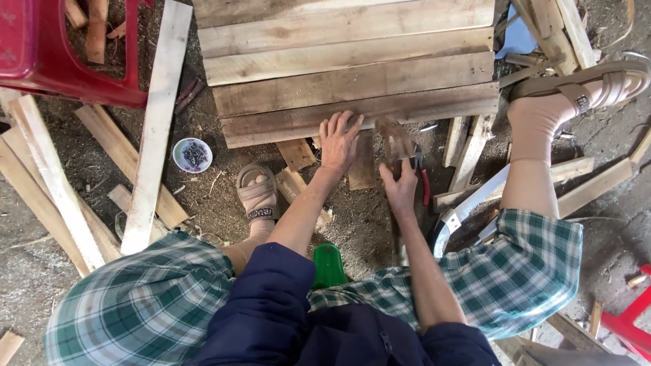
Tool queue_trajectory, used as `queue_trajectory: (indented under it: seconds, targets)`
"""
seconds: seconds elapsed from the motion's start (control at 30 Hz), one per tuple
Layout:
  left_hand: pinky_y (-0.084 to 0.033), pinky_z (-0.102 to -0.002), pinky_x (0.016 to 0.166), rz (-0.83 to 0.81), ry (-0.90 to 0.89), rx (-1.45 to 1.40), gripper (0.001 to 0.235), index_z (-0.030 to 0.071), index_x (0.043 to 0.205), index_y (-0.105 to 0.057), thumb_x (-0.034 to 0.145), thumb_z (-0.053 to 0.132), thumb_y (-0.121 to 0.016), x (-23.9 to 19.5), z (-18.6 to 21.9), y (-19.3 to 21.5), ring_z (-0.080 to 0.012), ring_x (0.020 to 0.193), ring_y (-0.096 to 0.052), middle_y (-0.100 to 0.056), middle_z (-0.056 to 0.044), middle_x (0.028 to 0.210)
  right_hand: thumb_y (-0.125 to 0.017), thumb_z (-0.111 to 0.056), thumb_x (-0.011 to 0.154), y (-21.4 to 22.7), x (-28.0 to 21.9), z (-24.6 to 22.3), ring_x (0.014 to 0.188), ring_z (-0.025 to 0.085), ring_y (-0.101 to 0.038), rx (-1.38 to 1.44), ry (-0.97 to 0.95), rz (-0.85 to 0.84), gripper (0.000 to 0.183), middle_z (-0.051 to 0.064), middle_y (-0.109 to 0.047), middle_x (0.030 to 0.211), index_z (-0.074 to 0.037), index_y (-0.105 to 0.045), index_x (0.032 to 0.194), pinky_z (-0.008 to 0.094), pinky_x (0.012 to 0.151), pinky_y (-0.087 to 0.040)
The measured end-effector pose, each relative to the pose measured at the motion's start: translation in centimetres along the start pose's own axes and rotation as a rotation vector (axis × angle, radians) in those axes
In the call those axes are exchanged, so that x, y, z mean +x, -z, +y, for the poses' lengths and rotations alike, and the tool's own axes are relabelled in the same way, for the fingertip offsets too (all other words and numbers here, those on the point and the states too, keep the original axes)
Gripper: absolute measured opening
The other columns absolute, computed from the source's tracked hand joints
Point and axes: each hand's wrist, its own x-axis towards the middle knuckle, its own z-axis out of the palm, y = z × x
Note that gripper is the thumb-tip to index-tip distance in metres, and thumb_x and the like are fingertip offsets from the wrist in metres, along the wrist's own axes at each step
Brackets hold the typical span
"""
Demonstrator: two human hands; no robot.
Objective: The person sits on the ground and uses a hammer to drive nails into wooden planks, securing them to a frame. They also use pliers to adjust nails and a ruler to measure alignment while assembling the structure.
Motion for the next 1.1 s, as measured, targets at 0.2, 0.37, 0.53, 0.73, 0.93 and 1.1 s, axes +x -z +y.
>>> queue_trajectory:
  seconds: [0.2, 0.37, 0.53, 0.73, 0.93, 1.1]
  targets:
    - [-0.027, -0.055, 0.116, -0.05, -0.112, 0.13, 0.056, 0.025, 0.147, -0.053, 0.093, 0.024, -0.068, -0.4, -0.6, -0.1, -0.0316, 0.144, -0.037, -0.043, -0.007, 0.149, -0.057, -0.057, 0.104, 0.3, 0.4, -5.4, 0.11, 0.05, -0.063, -0.183, 0.081, -0.126, 0.058, 0.029, -0.068, 0.112, -0.01, -0.057, 0.139, 0.058, 0.09, -0.05]
    - [-0.026, -0.056, 0.118, -0.078, -0.098, 0.134, 0.055, 0.023, 0.149, -0.051, 0.096, 0.019, -0.062, -0.8, -0.4, 0.2, -0.033, 0.145, -0.036, -0.041, -0.008, 0.151, -0.06, -0.044, 0.104, -0.6, 1.1, -4.0, 0.107, 0.047, -0.065, -0.211, 0.228, -0.012, 0.043, 0.026, -0.072, 0.108, -0.016, -0.063, 0.136, 0.052, 0.082, -0.054]
    - [-0.026, -0.056, 0.119, -0.117, -0.115, 0.181, 0.057, 0.023, 0.15, -0.05, 0.096, 0.023, -0.066, -0.6, -0.8, -0.2, -0.0324, 0.147, -0.033, -0.039, -0.007, 0.152, -0.058, -0.051, 0.102, -0.9, 2.3, -3.2, 0.091, 0.048, -0.07, -0.499, 0.248, -0.067, 0.042, 0.024, -0.073, 0.092, -0.019, -0.065, 0.129, 0.059, 0.074, -0.054]
    - [-0.026, -0.059, 0.119, -0.166, -0.116, 0.207, 0.064, 0.022, 0.155, -0.042, 0.097, 0.025, -0.068, -0.5, -0.2, 0.7, -0.0341, 0.146, -0.035, -0.04, -0.009, 0.15, -0.058, -0.042, 0.107, 0.1, 1.0, -5.2, 0.079, 0.043, -0.07, -0.292, 0.327, 0.059, 0.039, 0.021, -0.07, 0.08, -0.015, -0.064, 0.135, 0.043, 0.066, -0.057]
    - [-0.028, -0.059, 0.118, -0.139, -0.134, 0.246, 0.064, 0.02, 0.154, -0.044, 0.095, 0.025, -0.067, -0.7, -0.4, 0.3, -0.0345, 0.145, -0.036, -0.041, -0.01, 0.15, -0.058, -0.05, 0.104, -1.4, 1.9, -3.9, 0.076, 0.049, -0.07, -0.318, 0.309, -0.018, 0.048, 0.027, -0.069, 0.077, -0.004, -0.068, 0.117, 0.054, 0.062, -0.052]
    - [-0.03, -0.061, 0.116, -0.092, -0.161, 0.221, 0.066, 0.019, 0.156, -0.041, 0.095, 0.021, -0.067, -0.9, -0.5, 0.5, -0.0372, 0.143, -0.039, -0.043, -0.013, 0.148, -0.06, -0.045, 0.103, -0.8, 1.3, -4.3, 0.084, 0.046, -0.07, -0.303, 0.294, 0.037, 0.034, 0.024, -0.07, 0.082, -0.014, -0.067, 0.113, 0.052, 0.068, -0.053]
